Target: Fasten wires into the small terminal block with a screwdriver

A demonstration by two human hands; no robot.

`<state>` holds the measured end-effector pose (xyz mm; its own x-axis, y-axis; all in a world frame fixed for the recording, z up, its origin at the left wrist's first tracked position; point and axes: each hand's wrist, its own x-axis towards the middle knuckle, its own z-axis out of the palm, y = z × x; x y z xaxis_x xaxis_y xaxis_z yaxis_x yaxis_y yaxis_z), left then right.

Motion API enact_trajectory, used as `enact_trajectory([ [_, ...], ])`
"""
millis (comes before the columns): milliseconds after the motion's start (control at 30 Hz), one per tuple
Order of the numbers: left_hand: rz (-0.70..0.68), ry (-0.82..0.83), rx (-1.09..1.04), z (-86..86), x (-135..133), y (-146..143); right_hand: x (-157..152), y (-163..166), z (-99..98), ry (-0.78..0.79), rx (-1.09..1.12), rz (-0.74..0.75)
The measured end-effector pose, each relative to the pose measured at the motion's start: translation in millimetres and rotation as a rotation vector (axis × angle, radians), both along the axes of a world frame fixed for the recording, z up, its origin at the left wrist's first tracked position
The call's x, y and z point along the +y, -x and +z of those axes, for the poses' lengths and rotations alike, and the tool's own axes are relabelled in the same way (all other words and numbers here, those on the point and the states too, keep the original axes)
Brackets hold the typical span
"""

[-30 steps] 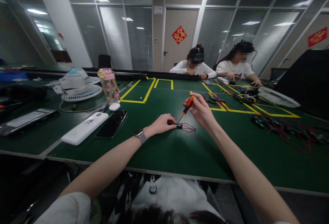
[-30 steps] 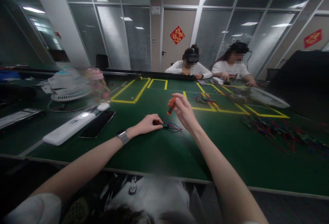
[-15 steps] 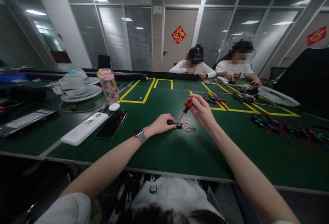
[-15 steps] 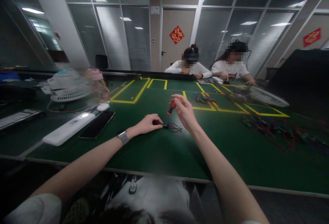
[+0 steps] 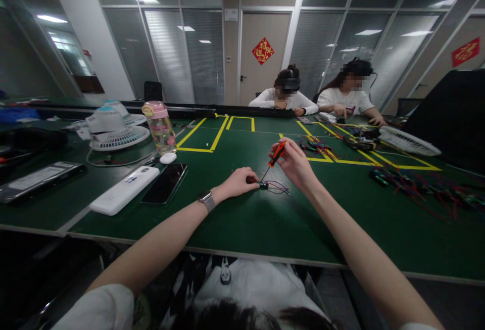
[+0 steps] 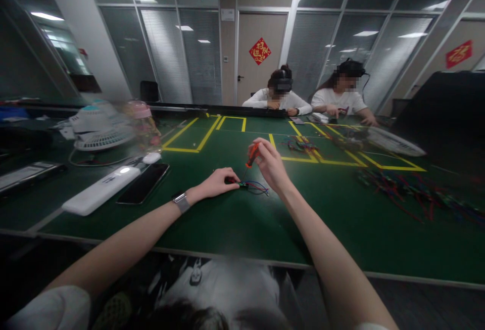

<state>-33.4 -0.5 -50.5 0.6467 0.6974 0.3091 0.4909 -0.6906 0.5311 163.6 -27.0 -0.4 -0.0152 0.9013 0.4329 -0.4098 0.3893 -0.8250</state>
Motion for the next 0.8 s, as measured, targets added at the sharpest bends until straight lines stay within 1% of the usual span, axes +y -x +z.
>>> enact_trajectory([
  [133,-0.002,0.003,-0.006,-1.1,1.2,0.2,-0.2,0.4,0.1,-0.007,-0.018,-0.023],
  [367,-0.006,0.002,-0.016,-2.1,1.3,0.2,-3.3,0.7,3.8,0.015,0.004,0.027],
  [667,-0.004,-0.011,0.002,-2.1,1.8,-0.1,0.3,-0.1,0.7,-0.024,-0.023,-0.039],
  [800,-0.013,-0.006,-0.004,-2.6,2.0,0.6,0.3,-2.6,1.5,-0.011,-0.043,-0.03],
])
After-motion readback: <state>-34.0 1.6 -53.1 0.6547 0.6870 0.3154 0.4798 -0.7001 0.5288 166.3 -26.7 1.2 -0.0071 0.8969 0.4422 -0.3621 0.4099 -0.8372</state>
